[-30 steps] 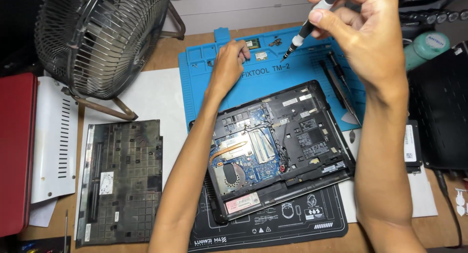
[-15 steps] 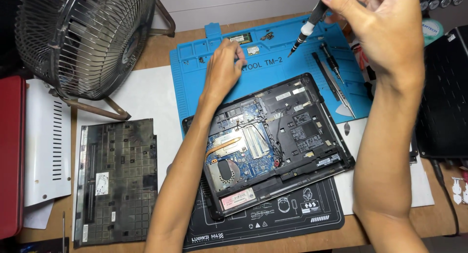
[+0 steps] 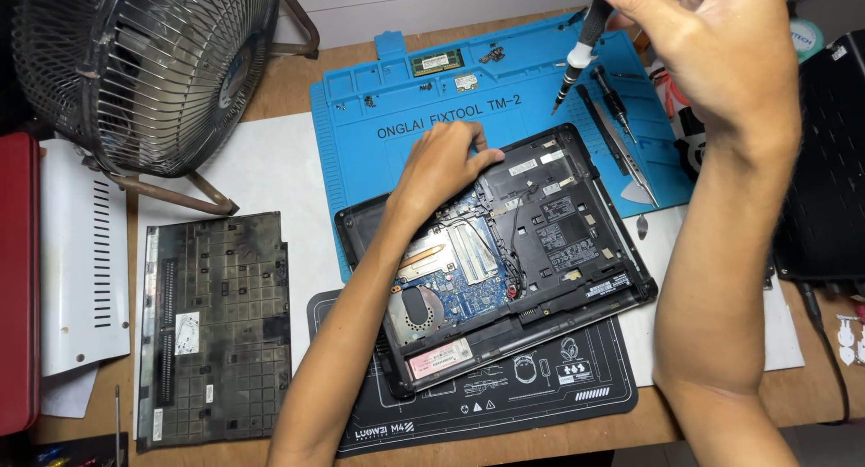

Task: Disassembling a laptop by removing screws and internal components using a screwdriver

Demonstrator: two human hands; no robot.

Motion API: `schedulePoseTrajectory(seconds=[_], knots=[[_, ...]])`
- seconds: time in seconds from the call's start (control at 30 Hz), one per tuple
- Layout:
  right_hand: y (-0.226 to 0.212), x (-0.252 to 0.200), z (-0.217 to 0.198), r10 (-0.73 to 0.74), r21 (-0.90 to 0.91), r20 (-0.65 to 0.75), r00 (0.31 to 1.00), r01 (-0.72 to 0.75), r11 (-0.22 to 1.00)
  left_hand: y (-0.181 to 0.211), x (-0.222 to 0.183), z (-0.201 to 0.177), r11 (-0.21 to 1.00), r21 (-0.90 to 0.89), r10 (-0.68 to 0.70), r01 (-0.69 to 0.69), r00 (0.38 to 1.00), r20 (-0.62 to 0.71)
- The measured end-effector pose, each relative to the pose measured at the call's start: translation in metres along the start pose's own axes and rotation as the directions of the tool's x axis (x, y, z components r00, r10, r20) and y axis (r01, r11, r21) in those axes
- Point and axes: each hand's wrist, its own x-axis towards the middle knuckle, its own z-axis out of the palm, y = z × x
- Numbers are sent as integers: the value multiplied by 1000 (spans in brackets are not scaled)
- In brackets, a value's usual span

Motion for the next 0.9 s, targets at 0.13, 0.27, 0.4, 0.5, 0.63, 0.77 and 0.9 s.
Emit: schedulePoseTrajectory(seconds=[0.13,0.27,0.4,0.5,0.63,0.77,0.9], knots=[[-22,-2,2,101,-25,54,993,-99,995,-3,3,10,999,48,-23,23,1000,8],[-31,-3,5,110,-10,84,990,-109,994,-9,8,18,996,35,-76,76,997,4],[-31,-3,7,42,46,116,992,-48,998,-12,12,20,996,5,-87,87,996,-4],[-32,-1,11,60,58,115,992,-67,996,-11,10,20,995,8,-98,98,995,0],[-32,-1,11,59,44,114,992,-65,997,-13,14,21,992,35,-122,122,993,-3],[-32,-1,11,36,47,118,992,-41,998,-15,18,24,993,53,-101,101,995,-14],[-30,-1,12,34,43,132,991,-40,998,-14,15,12,995,-39,-93,94,995,31]])
